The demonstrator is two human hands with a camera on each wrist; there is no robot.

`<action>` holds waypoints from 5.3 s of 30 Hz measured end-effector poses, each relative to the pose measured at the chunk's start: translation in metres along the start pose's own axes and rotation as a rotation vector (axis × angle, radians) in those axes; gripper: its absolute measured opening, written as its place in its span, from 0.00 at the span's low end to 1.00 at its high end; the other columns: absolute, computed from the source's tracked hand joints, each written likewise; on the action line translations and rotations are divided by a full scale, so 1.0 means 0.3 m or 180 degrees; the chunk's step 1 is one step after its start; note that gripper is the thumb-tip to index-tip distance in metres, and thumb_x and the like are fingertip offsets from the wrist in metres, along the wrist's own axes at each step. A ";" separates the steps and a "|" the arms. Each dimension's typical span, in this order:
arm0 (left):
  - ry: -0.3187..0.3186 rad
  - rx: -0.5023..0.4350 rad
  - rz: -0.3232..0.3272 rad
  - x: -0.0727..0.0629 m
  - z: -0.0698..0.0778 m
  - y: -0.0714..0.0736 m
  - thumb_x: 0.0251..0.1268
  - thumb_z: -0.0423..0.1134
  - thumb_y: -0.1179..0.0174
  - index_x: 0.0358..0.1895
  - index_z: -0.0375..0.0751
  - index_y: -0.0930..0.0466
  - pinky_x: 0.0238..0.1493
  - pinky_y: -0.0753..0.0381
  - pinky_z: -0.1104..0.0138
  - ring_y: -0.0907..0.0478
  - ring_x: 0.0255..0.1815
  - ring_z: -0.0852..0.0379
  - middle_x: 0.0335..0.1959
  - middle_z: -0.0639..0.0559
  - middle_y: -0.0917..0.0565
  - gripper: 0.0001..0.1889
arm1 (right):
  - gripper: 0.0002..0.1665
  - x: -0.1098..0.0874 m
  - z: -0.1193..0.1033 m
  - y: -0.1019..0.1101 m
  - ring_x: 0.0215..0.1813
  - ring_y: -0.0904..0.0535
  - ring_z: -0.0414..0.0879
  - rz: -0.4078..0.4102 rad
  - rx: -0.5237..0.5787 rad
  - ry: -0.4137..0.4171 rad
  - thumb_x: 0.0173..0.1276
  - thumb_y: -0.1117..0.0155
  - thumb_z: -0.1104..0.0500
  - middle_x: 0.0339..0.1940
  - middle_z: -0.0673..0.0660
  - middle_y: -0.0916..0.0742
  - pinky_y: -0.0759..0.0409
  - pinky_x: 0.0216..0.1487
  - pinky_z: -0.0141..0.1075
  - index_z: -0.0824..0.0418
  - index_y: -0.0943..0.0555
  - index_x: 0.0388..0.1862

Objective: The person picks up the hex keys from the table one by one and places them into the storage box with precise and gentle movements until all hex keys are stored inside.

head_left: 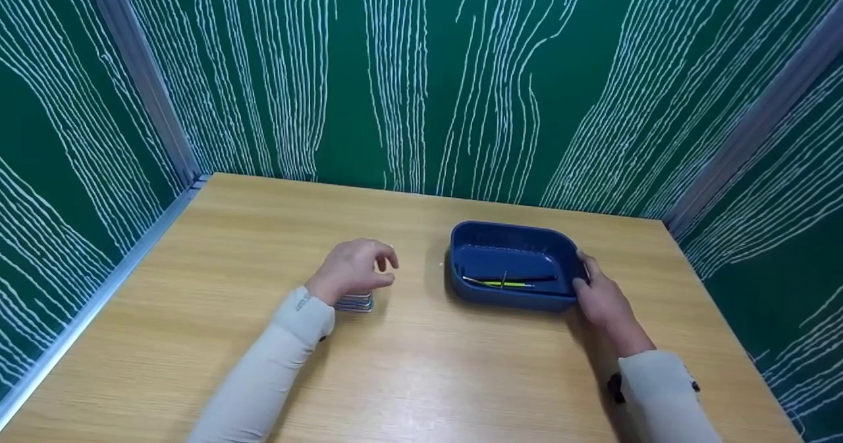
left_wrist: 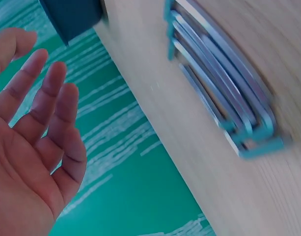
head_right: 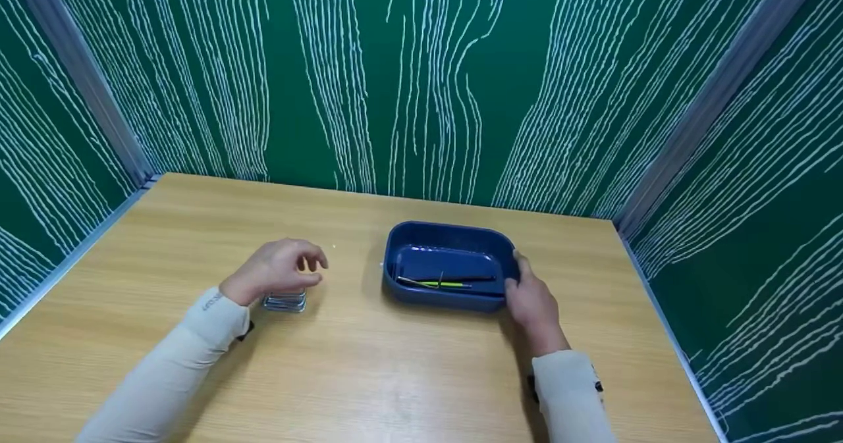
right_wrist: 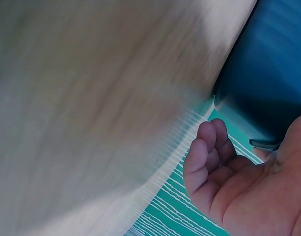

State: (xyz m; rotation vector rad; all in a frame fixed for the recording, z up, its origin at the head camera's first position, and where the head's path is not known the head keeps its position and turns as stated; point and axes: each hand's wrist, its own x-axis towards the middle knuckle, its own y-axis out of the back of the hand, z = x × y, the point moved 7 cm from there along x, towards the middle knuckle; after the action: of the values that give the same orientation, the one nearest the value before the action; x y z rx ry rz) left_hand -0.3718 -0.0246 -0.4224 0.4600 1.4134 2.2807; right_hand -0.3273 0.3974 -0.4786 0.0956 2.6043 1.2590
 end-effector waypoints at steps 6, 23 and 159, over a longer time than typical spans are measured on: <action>0.0226 -0.0030 -0.0034 -0.025 -0.066 0.020 0.55 0.49 0.35 0.43 0.56 0.15 0.43 0.23 0.63 0.24 0.38 0.58 0.37 0.58 0.17 0.12 | 0.36 -0.001 0.001 -0.002 0.76 0.58 0.71 0.0003 0.0018 0.0001 0.78 0.69 0.46 0.79 0.67 0.54 0.54 0.69 0.68 0.42 0.67 0.78; 0.0597 -0.0252 -0.0118 -0.056 -0.200 -0.023 0.52 0.46 0.31 0.35 0.55 0.14 0.41 0.24 0.62 0.25 0.35 0.56 0.31 0.58 0.19 0.07 | 0.35 0.004 -0.004 0.003 0.76 0.56 0.71 0.0082 -0.0085 0.0054 0.78 0.68 0.48 0.78 0.69 0.52 0.53 0.69 0.68 0.47 0.64 0.79; -0.0205 -0.0902 -0.0404 0.151 0.111 -0.058 0.60 0.42 0.37 0.38 0.49 0.15 0.43 0.23 0.65 0.25 0.38 0.56 0.34 0.57 0.18 0.05 | 0.36 0.005 0.002 -0.008 0.77 0.59 0.69 -0.0022 0.0098 -0.0042 0.78 0.68 0.47 0.79 0.67 0.54 0.55 0.70 0.67 0.44 0.66 0.79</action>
State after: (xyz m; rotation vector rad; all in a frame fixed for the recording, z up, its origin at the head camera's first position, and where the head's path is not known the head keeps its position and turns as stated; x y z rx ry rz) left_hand -0.3918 0.0308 -0.4211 0.3405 1.0358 2.2925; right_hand -0.3284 0.3965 -0.4811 0.0999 2.6110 1.2120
